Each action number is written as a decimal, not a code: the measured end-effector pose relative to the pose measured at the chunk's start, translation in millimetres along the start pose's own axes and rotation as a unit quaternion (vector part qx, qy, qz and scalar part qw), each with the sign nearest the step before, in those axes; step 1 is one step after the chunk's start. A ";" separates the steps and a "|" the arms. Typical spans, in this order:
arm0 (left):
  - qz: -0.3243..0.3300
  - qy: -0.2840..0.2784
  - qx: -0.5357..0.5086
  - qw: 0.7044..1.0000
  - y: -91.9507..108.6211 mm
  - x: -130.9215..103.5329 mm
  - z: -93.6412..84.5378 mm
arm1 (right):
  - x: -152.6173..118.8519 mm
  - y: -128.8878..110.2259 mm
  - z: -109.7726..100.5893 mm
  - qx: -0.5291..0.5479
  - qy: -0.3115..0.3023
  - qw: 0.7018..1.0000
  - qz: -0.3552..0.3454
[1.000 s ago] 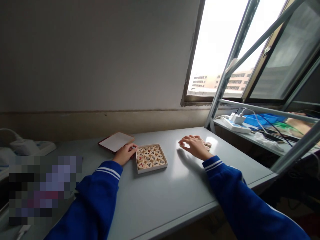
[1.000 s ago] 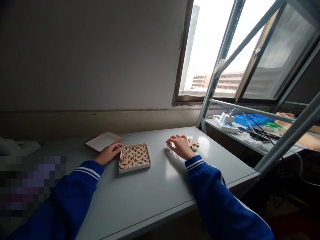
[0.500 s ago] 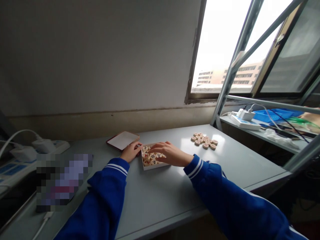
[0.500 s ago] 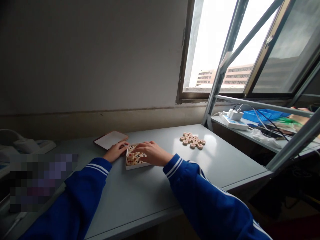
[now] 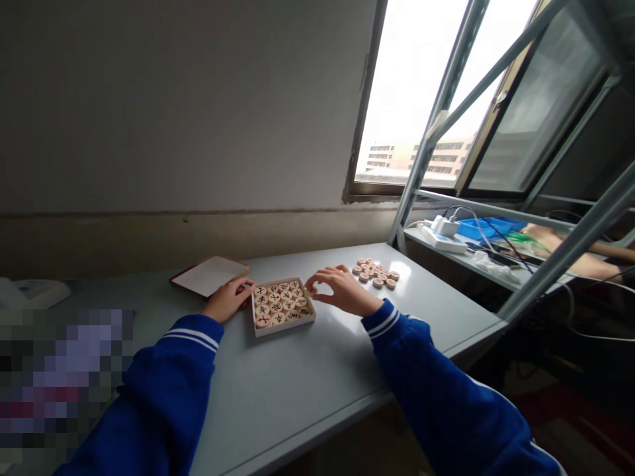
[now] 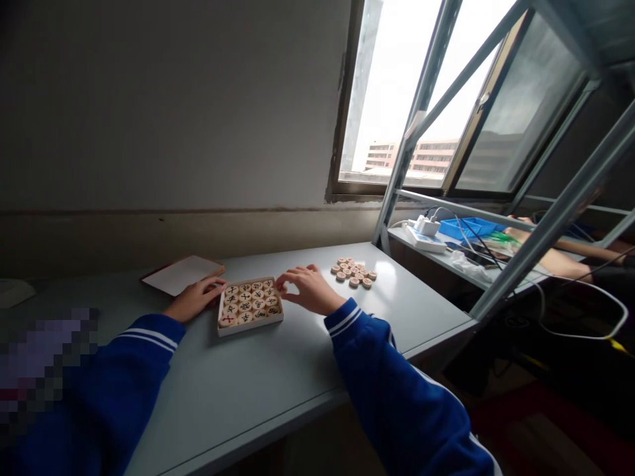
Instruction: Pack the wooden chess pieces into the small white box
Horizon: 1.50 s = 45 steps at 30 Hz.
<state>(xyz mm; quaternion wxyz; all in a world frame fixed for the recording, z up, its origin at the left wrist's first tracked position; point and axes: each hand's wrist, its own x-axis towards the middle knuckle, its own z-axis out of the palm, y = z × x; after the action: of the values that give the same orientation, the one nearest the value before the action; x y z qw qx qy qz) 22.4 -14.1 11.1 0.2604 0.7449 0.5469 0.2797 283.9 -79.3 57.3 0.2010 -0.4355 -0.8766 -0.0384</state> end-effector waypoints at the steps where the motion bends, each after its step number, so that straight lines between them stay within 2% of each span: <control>1: -0.002 0.000 0.000 1.000 0.6 -0.2 0.0 | -11.2 11.1 -4.3 -0.021 -0.003 1.000 0.017; 7: -0.003 0.007 -0.021 1.000 3.1 -1.8 0.1 | -65.0 78.0 -13.8 -0.149 -0.001 0.978 0.149; 10: -0.007 0.007 -0.018 1.000 2.6 -2.0 0.0 | -71.8 90.5 -13.8 -0.169 0.009 0.969 0.181; 12: -0.009 0.006 -0.015 1.000 1.8 -1.9 0.0 | -69.2 88.3 -12.8 -0.166 0.008 0.972 0.168; 16: -0.004 0.008 -0.017 1.000 1.1 -1.5 0.2 | -52.2 59.4 -7.6 -0.118 0.002 0.988 0.103; 20: -0.002 0.013 -0.028 1.000 3.0 -2.8 -0.2 | -23.0 2.5 1.3 0.003 -0.019 1.000 -0.011; 24: 0.010 0.020 -0.028 0.999 4.3 -4.6 -0.4 | 12.4 -46.4 14.8 0.051 -0.045 0.989 -0.133; 27: 0.017 0.019 -0.020 0.999 2.7 -4.2 0.3 | 33.2 -59.6 27.0 0.059 -0.069 0.979 -0.181; 30: 0.020 0.011 -0.018 1.000 0.6 -2.5 0.8 | 42.4 -59.0 33.6 0.084 -0.068 0.976 -0.187; 33: 0.021 0.005 -0.018 1.000 0.2 -1.3 0.6 | 40.6 -53.0 29.8 0.098 -0.046 0.980 -0.165; 37: 0.015 0.001 -0.010 1.000 1.6 -1.5 -0.2 | 24.3 -32.7 14.8 0.062 -0.023 0.995 -0.071; 41: 0.006 0.000 -0.015 1.000 2.2 -1.8 -0.1 | -4.0 11.0 2.7 -0.024 -0.006 1.000 0.018; 45: 0.009 0.002 -0.009 1.000 3.1 -2.6 0.0 | -33.1 61.7 -3.1 -0.145 -0.017 0.983 0.109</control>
<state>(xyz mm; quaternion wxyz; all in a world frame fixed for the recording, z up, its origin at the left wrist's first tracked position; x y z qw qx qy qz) 23.8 -17.4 12.9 0.2638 0.7466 0.5383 0.2887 350.8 -66.7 40.7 0.1233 -0.5539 -0.8122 -0.1354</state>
